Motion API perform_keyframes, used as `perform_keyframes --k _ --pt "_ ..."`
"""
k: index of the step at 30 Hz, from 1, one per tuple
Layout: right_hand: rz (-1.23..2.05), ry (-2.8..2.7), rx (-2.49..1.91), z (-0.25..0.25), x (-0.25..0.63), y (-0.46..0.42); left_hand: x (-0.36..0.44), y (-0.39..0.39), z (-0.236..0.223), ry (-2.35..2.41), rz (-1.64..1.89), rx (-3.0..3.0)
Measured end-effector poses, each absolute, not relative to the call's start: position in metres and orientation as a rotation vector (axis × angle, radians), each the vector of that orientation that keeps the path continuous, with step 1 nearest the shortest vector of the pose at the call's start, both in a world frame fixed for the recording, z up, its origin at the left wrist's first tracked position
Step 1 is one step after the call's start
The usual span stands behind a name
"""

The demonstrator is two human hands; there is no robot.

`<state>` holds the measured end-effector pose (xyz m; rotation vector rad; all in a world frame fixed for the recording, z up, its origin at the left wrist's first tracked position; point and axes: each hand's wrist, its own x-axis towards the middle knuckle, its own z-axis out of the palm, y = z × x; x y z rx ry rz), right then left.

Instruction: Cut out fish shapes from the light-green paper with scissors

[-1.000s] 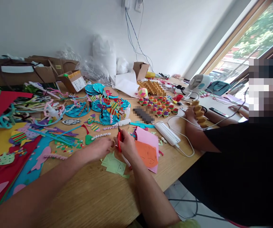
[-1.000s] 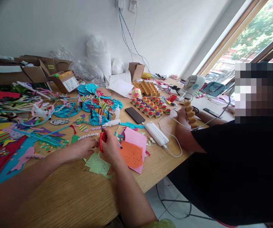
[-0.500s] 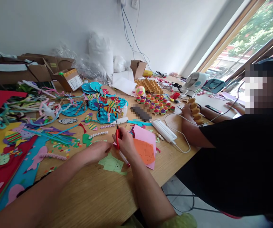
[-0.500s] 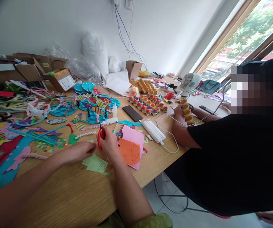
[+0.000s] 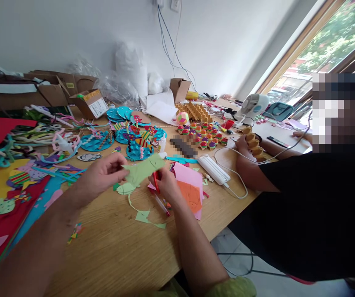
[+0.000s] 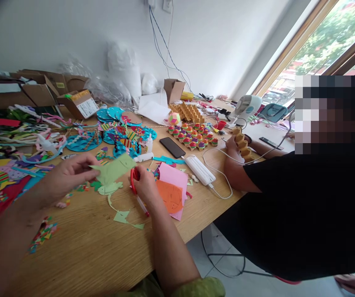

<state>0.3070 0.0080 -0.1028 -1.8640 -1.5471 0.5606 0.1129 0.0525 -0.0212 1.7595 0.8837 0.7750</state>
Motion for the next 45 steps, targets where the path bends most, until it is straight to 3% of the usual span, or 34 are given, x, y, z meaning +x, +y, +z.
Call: perform_keyframes --k 5,9,21,29,36,45 --pt "0.652 -1.874 -1.952 -0.091 0.283 -0.020 0.104 0.045 -0.003 0.887 1.218 1.370" --pt "0.651 -2.071 -2.005 -0.093 0.263 -0.045 0.100 0.042 0.002 0.795 1.374 1.227" --pt "0.550 -2.056 -2.147 -0.111 0.267 -0.063 0.095 0.038 0.008 0.735 1.391 1.199" --pt "0.478 -1.743 -2.133 -0.099 0.291 -0.064 0.092 0.042 0.004 0.783 1.312 1.166" --pt "0.791 -1.032 -1.288 -0.042 0.291 -0.048 0.105 0.034 -0.001 0.829 1.056 1.063" --pt "0.972 -0.917 -1.019 -0.021 0.259 -0.022 0.116 0.029 -0.020 0.767 0.990 1.077"
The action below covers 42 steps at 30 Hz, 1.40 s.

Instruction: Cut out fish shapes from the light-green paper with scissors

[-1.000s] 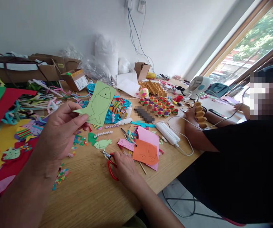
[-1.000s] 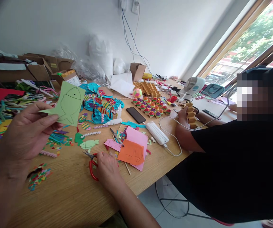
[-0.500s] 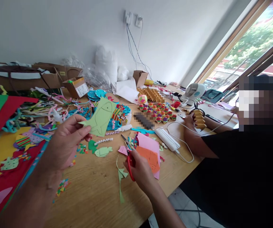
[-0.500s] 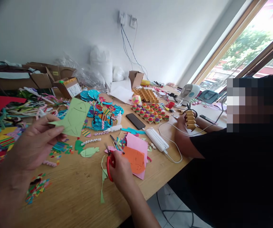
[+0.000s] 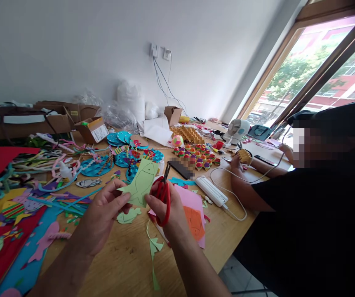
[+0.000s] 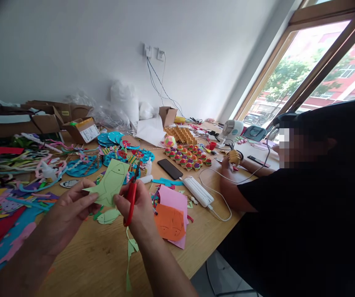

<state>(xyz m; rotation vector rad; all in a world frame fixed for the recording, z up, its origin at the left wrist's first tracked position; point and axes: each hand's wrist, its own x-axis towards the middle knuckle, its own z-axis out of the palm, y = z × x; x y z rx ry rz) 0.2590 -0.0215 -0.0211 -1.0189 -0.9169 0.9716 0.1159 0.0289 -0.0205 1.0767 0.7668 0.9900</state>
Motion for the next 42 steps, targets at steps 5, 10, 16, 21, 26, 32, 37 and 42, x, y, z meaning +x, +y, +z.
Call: perform_keyframes --k 5,10,16,21,26,32,37,42 --pt "0.964 -0.884 -1.038 -0.016 0.257 -0.020 0.112 0.029 -0.022 0.715 0.994 1.092" --pt "0.980 -0.899 -1.017 -0.011 0.253 -0.019 0.112 0.030 -0.020 0.816 0.968 1.384" --pt "0.986 -0.918 -1.049 -0.011 0.244 -0.018 0.112 0.034 -0.026 0.912 1.099 1.375" --pt "1.041 -0.907 -1.013 -0.014 0.241 -0.017 0.109 0.035 -0.026 0.885 1.069 1.411" --pt "1.014 -0.930 -1.039 -0.013 0.244 -0.019 0.107 0.036 -0.023 0.810 1.163 1.447" --pt "0.981 -0.936 -1.057 -0.012 0.247 -0.024 0.107 0.037 -0.024 0.790 1.185 1.303" --pt "0.991 -0.964 -0.989 -0.019 0.246 -0.018 0.110 0.038 -0.033 0.801 0.972 1.343" --pt "1.007 -0.990 -1.001 -0.016 0.244 -0.016 0.115 0.038 -0.033 0.887 1.005 1.382"
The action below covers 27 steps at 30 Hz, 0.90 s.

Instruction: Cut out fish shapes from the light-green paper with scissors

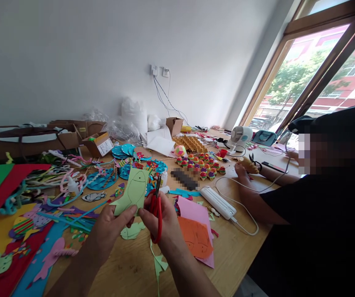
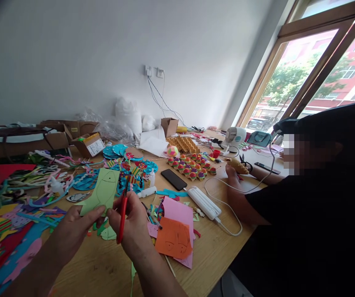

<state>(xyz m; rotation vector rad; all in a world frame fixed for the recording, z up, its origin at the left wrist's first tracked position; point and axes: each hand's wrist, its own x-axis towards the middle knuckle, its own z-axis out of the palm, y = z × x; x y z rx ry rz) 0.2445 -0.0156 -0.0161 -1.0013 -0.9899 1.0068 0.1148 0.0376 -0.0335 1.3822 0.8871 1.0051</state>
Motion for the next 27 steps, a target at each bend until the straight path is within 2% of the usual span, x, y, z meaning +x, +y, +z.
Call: perform_keyframes --k 7,16,27 --pt "0.966 -1.015 -1.051 -0.014 0.243 -0.018 0.115 0.036 -0.024 0.955 1.077 1.377" --pt "0.935 -1.038 -1.078 -0.011 0.245 -0.018 0.105 0.037 -0.021 1.057 0.954 1.479" --pt "0.966 -1.420 -1.383 -0.032 0.246 -0.045 0.105 0.034 -0.009 0.920 1.128 1.211"
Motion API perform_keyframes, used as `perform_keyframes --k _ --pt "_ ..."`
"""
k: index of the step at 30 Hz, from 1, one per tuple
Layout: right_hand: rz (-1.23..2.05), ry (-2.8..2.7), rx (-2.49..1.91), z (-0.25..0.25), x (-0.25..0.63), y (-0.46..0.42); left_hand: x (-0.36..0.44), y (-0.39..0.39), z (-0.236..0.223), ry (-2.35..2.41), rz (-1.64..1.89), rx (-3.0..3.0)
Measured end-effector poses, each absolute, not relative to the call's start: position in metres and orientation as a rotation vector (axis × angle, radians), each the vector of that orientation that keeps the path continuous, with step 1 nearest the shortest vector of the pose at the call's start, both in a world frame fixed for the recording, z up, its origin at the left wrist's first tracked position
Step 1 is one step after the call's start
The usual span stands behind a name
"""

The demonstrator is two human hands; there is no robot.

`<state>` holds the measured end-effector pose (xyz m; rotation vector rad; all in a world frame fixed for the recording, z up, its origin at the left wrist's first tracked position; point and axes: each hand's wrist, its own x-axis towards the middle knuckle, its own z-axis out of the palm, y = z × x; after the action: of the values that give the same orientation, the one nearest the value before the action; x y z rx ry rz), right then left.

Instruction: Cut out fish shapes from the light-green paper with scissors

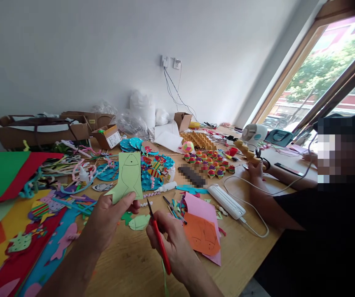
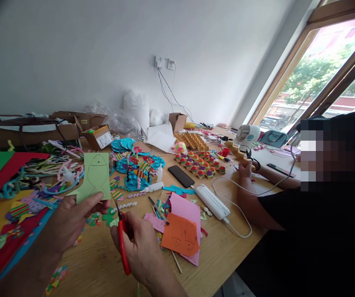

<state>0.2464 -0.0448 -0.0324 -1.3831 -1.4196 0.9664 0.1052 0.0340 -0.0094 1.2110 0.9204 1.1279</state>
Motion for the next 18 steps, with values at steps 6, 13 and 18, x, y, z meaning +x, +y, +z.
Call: perform_keyframes --k 6,13,18 --pt "0.910 -1.450 -1.491 -0.0279 0.2444 -0.0480 0.1062 0.0343 -0.0102 0.895 1.088 1.188" --pt "0.923 -1.449 -1.508 -0.0278 0.2425 -0.0470 0.1113 0.0306 -0.0061 0.927 1.051 1.181" --pt "0.967 -1.406 -1.463 -0.0275 0.2421 -0.0479 0.1112 0.0290 -0.0050 0.930 1.019 1.177"
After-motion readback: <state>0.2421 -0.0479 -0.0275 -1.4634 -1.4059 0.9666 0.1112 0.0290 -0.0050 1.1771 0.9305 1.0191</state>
